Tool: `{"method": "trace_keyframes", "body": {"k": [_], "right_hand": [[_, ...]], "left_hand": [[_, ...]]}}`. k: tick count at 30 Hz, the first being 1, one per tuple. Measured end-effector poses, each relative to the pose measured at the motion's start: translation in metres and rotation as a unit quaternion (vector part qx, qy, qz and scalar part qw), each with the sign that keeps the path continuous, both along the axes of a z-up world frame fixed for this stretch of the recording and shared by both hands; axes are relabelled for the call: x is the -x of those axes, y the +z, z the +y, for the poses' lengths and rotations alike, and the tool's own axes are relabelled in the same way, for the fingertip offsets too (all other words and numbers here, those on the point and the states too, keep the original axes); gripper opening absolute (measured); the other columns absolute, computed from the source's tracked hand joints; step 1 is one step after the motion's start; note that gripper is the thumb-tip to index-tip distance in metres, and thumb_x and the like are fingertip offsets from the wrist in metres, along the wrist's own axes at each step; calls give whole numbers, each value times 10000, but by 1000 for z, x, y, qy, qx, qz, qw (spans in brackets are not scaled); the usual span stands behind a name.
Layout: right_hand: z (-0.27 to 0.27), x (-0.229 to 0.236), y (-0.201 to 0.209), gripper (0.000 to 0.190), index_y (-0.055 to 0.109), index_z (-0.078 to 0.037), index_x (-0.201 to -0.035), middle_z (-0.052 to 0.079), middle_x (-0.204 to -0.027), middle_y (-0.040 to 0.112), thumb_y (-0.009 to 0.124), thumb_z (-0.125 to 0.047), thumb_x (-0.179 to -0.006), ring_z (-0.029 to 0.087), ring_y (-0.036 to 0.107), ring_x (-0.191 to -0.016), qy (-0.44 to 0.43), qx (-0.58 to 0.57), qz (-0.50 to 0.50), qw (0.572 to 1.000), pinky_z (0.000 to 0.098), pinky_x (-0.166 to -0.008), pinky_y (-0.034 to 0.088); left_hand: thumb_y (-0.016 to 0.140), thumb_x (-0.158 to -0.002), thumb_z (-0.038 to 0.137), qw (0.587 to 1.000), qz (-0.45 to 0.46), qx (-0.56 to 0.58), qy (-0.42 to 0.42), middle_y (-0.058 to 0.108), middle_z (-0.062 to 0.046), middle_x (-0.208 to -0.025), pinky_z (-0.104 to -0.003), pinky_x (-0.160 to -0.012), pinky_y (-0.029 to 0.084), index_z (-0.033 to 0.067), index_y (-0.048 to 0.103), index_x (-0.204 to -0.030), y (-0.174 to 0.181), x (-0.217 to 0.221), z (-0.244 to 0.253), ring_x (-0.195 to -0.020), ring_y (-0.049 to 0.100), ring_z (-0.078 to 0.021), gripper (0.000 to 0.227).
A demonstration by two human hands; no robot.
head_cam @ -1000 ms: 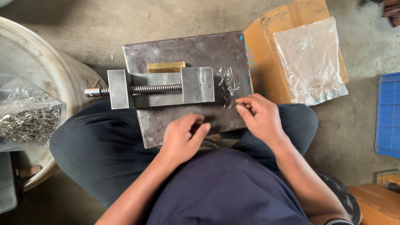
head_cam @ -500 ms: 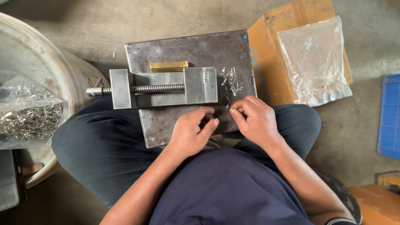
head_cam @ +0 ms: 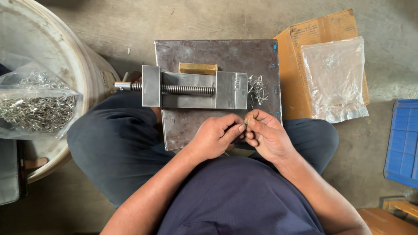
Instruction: The person sits on the floor and uses a manual screw press to assemble small metal fasteners. They pick up individual pins and washers, place them into the press, and tighten the screw mechanism to join the parts. The finished fasteners are collected in a pile on the metal plate.
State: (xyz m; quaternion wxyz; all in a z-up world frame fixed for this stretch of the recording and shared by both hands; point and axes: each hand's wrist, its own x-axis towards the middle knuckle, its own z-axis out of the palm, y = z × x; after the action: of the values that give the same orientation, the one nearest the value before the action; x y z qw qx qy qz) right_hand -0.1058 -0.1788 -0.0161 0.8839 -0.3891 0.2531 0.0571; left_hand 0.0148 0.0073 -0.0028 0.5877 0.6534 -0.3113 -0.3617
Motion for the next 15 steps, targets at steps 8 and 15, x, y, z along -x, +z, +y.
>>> {"method": "trace_keyframes", "body": {"k": [8,15], "right_hand": [[-1,-5,9,94,668,5,-1034,30,-975,612,702,-66,-983,91,574,-815,117,316,-118,934,250,-715,493],[-4,-23,47,52,669,-19,-967,40,-971,638,702,-56,-951,115,600,-861,138,488,-171,845,270,-770,508]], "left_hand": [[601,-1036,222,989,108,43,-92,645,5,-693,-270,-596,507,39,647,-944,-7,-12,12,-630,593,-65,210],[598,-1042,212,985,88,49,-141,624,9,-696,-267,-608,491,25,616,-903,-10,-16,15,-644,556,-67,234]]}}
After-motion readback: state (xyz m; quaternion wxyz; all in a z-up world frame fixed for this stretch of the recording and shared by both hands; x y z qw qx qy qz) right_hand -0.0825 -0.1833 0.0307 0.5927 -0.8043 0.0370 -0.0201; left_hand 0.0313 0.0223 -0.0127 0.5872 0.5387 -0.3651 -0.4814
